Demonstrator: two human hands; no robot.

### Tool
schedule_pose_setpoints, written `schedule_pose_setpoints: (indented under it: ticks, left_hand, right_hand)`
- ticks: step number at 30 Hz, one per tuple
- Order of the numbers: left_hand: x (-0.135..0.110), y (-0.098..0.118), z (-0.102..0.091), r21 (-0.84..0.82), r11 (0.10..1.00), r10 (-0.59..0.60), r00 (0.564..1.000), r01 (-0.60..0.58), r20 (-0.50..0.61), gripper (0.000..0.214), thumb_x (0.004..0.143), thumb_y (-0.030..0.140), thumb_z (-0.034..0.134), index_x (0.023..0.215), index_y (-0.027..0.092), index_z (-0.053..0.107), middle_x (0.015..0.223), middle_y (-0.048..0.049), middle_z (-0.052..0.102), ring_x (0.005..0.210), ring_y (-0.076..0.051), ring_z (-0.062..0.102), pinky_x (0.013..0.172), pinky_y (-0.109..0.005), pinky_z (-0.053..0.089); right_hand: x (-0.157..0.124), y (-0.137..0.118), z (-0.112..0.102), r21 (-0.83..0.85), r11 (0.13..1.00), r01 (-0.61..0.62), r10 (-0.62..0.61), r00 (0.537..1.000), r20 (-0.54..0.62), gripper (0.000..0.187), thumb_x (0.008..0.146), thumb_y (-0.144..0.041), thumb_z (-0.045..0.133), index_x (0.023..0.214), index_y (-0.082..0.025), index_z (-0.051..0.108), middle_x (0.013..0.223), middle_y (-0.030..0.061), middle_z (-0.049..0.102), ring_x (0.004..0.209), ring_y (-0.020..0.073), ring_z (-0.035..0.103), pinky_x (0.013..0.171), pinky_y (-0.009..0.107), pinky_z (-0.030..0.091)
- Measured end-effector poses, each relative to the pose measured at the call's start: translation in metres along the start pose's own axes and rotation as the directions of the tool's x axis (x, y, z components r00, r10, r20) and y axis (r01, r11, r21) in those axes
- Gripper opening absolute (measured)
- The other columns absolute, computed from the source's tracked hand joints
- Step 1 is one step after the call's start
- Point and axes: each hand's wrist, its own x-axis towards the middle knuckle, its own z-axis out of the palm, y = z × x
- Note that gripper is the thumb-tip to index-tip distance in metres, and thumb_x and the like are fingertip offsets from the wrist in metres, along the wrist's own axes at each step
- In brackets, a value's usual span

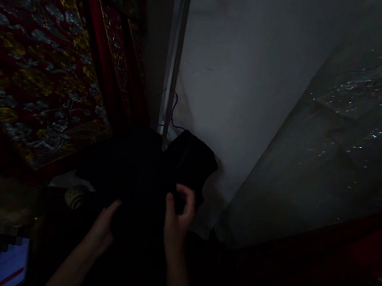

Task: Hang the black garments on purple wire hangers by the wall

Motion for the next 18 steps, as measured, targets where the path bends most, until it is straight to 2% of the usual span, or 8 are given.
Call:
schedule_pose_setpoints:
  ticks: [2, 4, 9, 11, 13, 14, 15, 18]
  left_hand:
    - [-0.005, -0.013, -0.002, -0.039, 0.997, -0.061, 0.998, 0.06, -0.03, 0.011, 0.086, 0.028, 0.068, 0.095, 0.022, 0.068, 0.109, -0.0077, 0.077, 0.112, -0.025, 0.071, 0.102, -0.041, 0.055]
    - [-0.01, -0.019, -0.006, -0.059, 0.997, -0.042, 0.998, 0.039, -0.047, 0.015, 0.087, 0.029, 0.069, 0.1, 0.022, 0.068, 0.11, -0.0086, 0.077, 0.116, -0.025, 0.069, 0.105, -0.041, 0.054]
    - [-0.021, -0.01, -0.017, 0.006, 1.0, 0.009, 0.999, -0.009, -0.032, 0.022, 0.084, 0.034, 0.071, 0.102, 0.02, 0.07, 0.103, -0.0106, 0.078, 0.118, -0.027, 0.068, 0.104, -0.042, 0.053]
    - [-0.019, -0.003, -0.023, 0.028, 0.999, 0.019, 0.999, -0.018, -0.04, 0.025, 0.083, 0.035, 0.071, 0.105, 0.021, 0.069, 0.104, -0.0101, 0.077, 0.116, -0.028, 0.068, 0.103, -0.043, 0.055]
    - [-0.012, 0.003, -0.033, 0.078, 0.989, 0.132, 0.988, -0.126, -0.077, 0.034, 0.082, 0.035, 0.072, 0.114, 0.023, 0.065, 0.112, -0.0084, 0.074, 0.119, -0.028, 0.066, 0.103, -0.042, 0.054]
    - [-0.007, 0.004, -0.04, 0.135, 0.965, 0.238, 0.965, -0.223, -0.113, 0.039, 0.082, 0.036, 0.072, 0.118, 0.025, 0.062, 0.118, -0.0074, 0.072, 0.123, -0.027, 0.064, 0.105, -0.041, 0.052]
    - [-0.001, 0.003, -0.047, 0.213, 0.917, 0.372, 0.914, -0.337, -0.158, 0.044, 0.083, 0.037, 0.072, 0.123, 0.026, 0.058, 0.125, -0.0067, 0.068, 0.126, -0.027, 0.06, 0.108, -0.041, 0.049]
    - [0.013, -0.011, -0.062, 0.486, 0.666, 0.726, 0.641, -0.567, -0.247, 0.053, 0.083, 0.038, 0.07, 0.13, 0.025, 0.05, 0.14, -0.01, 0.053, 0.134, -0.029, 0.05, 0.115, -0.045, 0.04]
  right_hand:
    - [-0.035, 0.019, 0.013, 0.081, 0.94, -0.332, 0.316, 0.935, 0.159, 0.036, 0.082, -0.056, 0.064, 0.093, -0.022, 0.062, 0.086, 0.006, 0.065, 0.083, 0.0237, 0.061, 0.078, 0.037, 0.051]
    - [-0.053, 0.027, 0.021, 0.088, 0.877, -0.473, 0.425, 0.847, 0.32, 0.044, 0.083, -0.065, 0.06, 0.078, -0.021, 0.06, 0.072, 0.0032, 0.059, 0.07, 0.02, 0.057, 0.068, 0.032, 0.048]
    - [-0.046, 0.014, 0.024, 0.057, 0.906, -0.419, 0.312, 0.754, 0.577, 0.044, 0.087, -0.06, 0.057, 0.066, -0.021, 0.051, 0.06, -0.0018, 0.049, 0.06, 0.0144, 0.047, 0.06, 0.028, 0.037]
    - [-0.043, 0.011, 0.023, 0.047, 0.921, -0.387, 0.283, 0.747, 0.602, 0.04, 0.086, -0.055, 0.059, 0.067, -0.021, 0.051, 0.059, -0.0027, 0.048, 0.058, 0.0136, 0.046, 0.058, 0.027, 0.035]
    - [-0.044, 0.011, 0.02, 0.056, 0.918, -0.392, 0.292, 0.765, 0.574, 0.037, 0.087, -0.052, 0.057, 0.07, -0.021, 0.053, 0.06, -0.0033, 0.047, 0.057, 0.0133, 0.045, 0.057, 0.027, 0.034]
    - [-0.046, 0.011, 0.019, 0.059, 0.915, -0.399, 0.302, 0.775, 0.555, 0.036, 0.088, -0.052, 0.056, 0.071, -0.021, 0.054, 0.06, -0.0036, 0.047, 0.057, 0.0131, 0.044, 0.057, 0.026, 0.034]
    - [-0.048, 0.012, 0.017, 0.056, 0.912, -0.405, 0.313, 0.781, 0.541, 0.036, 0.088, -0.052, 0.056, 0.071, -0.021, 0.055, 0.059, -0.0038, 0.046, 0.056, 0.013, 0.044, 0.056, 0.026, 0.034]
    - [-0.053, 0.015, 0.015, 0.013, 0.911, -0.413, 0.34, 0.767, 0.544, 0.039, 0.087, -0.054, 0.056, 0.069, -0.02, 0.054, 0.056, -0.0042, 0.044, 0.054, 0.0123, 0.041, 0.054, 0.026, 0.031]
